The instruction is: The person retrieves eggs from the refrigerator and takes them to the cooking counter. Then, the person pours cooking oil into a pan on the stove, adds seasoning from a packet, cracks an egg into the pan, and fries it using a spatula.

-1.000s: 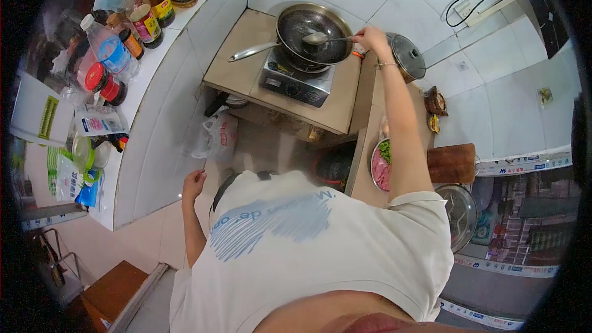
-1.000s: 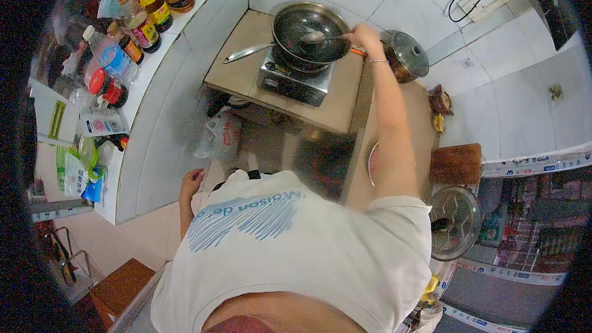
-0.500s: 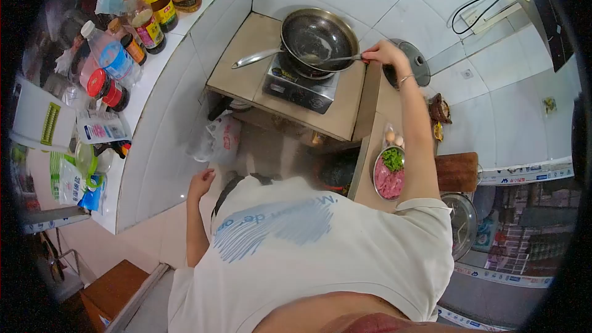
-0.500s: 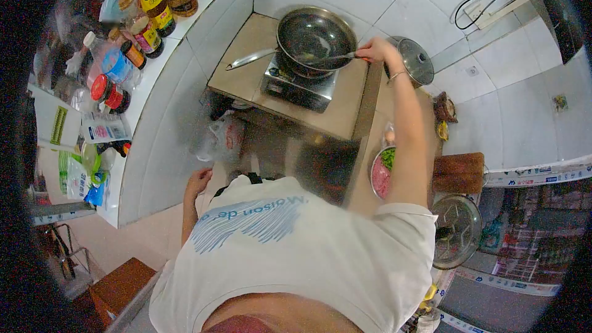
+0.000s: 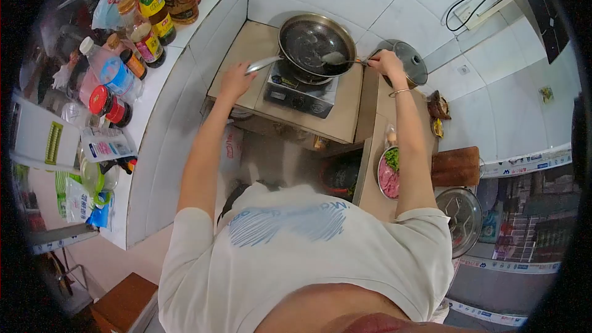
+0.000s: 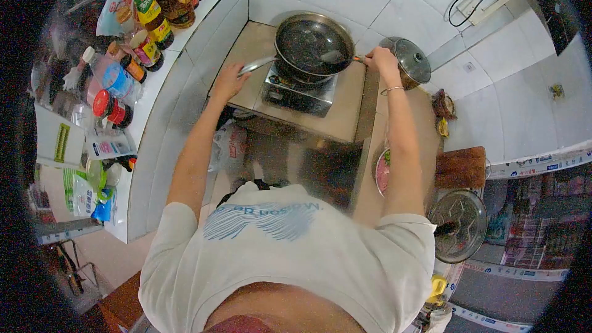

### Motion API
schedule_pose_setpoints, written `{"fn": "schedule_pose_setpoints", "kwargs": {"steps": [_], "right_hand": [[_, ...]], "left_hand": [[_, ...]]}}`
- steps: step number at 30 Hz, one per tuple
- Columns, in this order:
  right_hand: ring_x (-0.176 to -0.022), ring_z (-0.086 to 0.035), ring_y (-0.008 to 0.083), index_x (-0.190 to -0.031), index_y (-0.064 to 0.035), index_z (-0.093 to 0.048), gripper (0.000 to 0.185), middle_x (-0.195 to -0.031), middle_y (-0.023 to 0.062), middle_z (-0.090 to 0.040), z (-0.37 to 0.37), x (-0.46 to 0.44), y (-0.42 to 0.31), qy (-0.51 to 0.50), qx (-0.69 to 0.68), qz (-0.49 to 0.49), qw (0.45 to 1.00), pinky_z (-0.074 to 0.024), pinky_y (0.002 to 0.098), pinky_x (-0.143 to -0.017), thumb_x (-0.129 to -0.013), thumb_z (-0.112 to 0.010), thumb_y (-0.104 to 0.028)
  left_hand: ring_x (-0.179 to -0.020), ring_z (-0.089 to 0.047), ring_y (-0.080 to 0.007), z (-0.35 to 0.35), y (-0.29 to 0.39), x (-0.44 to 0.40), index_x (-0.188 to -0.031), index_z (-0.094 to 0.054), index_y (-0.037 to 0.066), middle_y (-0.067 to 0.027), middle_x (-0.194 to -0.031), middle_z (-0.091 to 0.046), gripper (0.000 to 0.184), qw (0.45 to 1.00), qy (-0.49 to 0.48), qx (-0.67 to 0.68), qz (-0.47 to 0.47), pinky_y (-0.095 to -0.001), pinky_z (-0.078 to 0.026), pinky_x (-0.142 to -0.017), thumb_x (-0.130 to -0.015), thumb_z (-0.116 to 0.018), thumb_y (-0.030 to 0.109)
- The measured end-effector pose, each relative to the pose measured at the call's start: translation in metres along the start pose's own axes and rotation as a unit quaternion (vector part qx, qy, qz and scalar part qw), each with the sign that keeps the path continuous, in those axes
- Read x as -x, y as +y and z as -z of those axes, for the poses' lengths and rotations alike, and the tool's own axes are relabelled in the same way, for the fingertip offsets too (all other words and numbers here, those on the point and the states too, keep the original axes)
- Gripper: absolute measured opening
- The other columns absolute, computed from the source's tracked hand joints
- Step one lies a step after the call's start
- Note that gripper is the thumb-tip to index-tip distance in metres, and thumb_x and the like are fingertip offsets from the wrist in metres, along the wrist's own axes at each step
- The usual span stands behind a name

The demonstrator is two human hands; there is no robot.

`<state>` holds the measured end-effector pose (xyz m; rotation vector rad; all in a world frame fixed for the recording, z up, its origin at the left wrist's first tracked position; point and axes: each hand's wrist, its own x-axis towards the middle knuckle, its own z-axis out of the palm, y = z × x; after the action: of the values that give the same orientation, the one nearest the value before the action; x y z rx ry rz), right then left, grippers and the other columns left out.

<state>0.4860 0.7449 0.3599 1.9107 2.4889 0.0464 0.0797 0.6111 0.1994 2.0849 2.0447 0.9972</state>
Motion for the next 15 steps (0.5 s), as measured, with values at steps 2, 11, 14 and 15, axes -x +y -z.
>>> {"fn": "schedule_pose_setpoints", "kwargs": {"steps": [2,11,14,15], "right_hand": [[-0.078,-0.064,0.0284,-0.092,-0.0118,-0.068,0.027,-0.081,0.0146,-0.065,0.014,0.0,0.002,-0.03,-0.002,-0.009,1.0,-0.05,0.036,-0.071,-0.074,-0.066,-0.032],[-0.069,-0.063,0.028,-0.093,-0.0057,-0.067,0.029,-0.077,0.0177,-0.064,0.0,-0.017,-0.031,-0.083,-0.115,0.141,0.98,-0.0482,0.0347,-0.064,-0.075,-0.065,-0.029],[-0.07,-0.063,0.0298,-0.094,-0.006,-0.067,0.031,-0.077,0.017,-0.065,-0.021,-0.027,-0.041,-0.065,-0.176,0.077,0.979,-0.0486,0.0348,-0.065,-0.076,-0.065,-0.031],[-0.076,-0.063,0.0326,-0.095,-0.0082,-0.067,0.03,-0.08,0.0165,-0.065,-0.023,-0.026,-0.047,-0.073,-0.186,0.03,0.979,-0.0494,0.0359,-0.07,-0.076,-0.064,-0.031]], "left_hand": [[-0.087,-0.056,-0.0352,-0.003,0.01,-0.003,-0.107,-0.054,0.007,-0.0158,-0.094,-0.059,0.037,0.998,-0.043,-0.016,0.036,-0.0455,-0.044,-0.073,-0.082,-0.057,0.035],[-0.08,-0.059,-0.0367,-0.02,-0.011,0.007,-0.107,-0.052,0.012,-0.0151,-0.086,-0.062,0.036,0.996,-0.061,-0.011,0.066,-0.0475,-0.044,-0.065,-0.084,-0.051,0.041],[-0.081,-0.059,-0.0358,-0.016,-0.008,0.001,-0.108,-0.052,0.014,-0.015,-0.089,-0.062,0.037,0.994,-0.079,-0.009,0.076,-0.047,-0.045,-0.066,-0.084,-0.051,0.042],[-0.081,-0.059,-0.0355,-0.013,-0.007,-0.001,-0.109,-0.053,0.014,-0.0148,-0.09,-0.062,0.037,0.99,-0.101,-0.013,0.093,-0.0467,-0.045,-0.066,-0.084,-0.051,0.043]]}}
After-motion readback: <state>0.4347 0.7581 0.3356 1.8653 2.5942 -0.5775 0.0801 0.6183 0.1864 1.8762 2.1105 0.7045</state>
